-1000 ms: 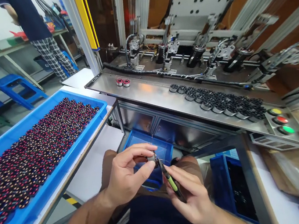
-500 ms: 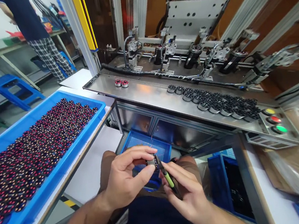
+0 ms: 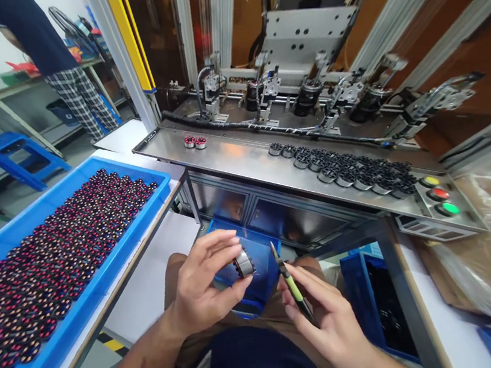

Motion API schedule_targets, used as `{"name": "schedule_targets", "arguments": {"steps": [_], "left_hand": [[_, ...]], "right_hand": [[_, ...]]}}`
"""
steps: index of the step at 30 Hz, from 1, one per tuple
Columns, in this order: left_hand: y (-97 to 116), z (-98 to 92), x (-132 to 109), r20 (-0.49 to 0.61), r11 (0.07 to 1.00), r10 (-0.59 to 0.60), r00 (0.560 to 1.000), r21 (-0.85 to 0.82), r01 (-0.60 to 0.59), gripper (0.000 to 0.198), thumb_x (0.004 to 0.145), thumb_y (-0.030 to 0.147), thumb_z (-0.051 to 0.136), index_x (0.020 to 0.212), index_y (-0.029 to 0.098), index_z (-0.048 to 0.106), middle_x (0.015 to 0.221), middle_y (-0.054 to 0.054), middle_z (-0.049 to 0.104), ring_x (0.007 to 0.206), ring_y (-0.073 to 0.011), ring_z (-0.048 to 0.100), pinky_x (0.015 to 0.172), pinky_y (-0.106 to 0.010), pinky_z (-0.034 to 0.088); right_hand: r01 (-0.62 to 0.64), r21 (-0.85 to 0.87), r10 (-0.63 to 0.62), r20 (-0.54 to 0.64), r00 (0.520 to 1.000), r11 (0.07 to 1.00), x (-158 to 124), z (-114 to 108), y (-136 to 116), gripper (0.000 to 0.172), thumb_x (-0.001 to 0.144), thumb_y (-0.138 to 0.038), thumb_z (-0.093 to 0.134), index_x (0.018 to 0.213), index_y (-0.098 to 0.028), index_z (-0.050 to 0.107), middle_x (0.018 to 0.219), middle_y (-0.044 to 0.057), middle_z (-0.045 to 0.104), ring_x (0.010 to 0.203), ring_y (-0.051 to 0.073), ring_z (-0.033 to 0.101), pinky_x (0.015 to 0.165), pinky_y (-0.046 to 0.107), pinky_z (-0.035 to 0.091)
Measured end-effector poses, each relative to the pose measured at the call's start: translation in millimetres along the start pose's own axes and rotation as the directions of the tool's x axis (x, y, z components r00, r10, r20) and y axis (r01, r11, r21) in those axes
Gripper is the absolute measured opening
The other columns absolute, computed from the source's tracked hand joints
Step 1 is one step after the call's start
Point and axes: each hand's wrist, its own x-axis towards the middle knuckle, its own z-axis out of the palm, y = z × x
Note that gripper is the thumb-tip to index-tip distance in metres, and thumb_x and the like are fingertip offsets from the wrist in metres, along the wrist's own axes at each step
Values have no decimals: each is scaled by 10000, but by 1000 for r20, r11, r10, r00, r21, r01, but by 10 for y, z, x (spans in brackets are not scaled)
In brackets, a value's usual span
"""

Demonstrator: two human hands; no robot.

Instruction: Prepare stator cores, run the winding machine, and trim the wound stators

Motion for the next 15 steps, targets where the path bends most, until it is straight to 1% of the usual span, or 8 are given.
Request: {"name": "schedule_targets", "arguments": {"steps": [3,5,7,9,12,15], "left_hand": [[23,-13,26,26,994,60,998,85,-62,612,738,68,749,1295,269,593,1281,-98,612,1105,-226,662,933,-335,597],[31,-19,38,44,988,81,996,132,-86,582,750,65,737,1283,256,600,1264,-99,631,1140,-235,655,947,-327,594],[25,-23,41,73,981,94,993,161,-105,561,758,71,736,1274,248,604,1225,-94,661,1154,-244,656,976,-347,583],[8,-24,37,90,976,122,988,167,-136,559,771,73,732,1285,236,589,1190,-92,687,1151,-250,662,992,-382,578],[-11,-20,27,62,967,186,981,164,-194,584,780,50,724,1319,186,545,1168,-109,708,1116,-229,682,975,-374,590],[-4,-16,23,23,968,204,979,147,-206,593,767,20,726,1309,158,530,1140,-111,728,1092,-207,695,953,-334,599]], "right_hand": [[-38,18,37,27,999,999,-59,-72,-60,549,842,-146,608,1376,-255,542,919,80,709,777,209,696,746,322,603],[-75,79,68,78,995,994,-93,-115,-127,550,842,-127,603,1368,-279,546,921,69,713,753,194,697,724,299,602],[-112,169,87,148,985,979,-122,-156,-198,576,844,-108,589,1379,-312,529,936,55,717,757,183,702,733,289,600],[-146,257,93,206,974,955,-145,-193,-254,613,850,-98,575,1410,-334,491,1002,62,715,821,191,710,769,302,597],[-182,346,88,272,958,921,-155,-225,-292,639,869,-100,561,1437,-368,442,1107,76,685,932,208,700,830,344,582],[-225,394,92,328,940,891,-129,-219,-294,630,892,-129,555,1440,-407,419,1117,63,668,966,207,683,853,367,569]]}}
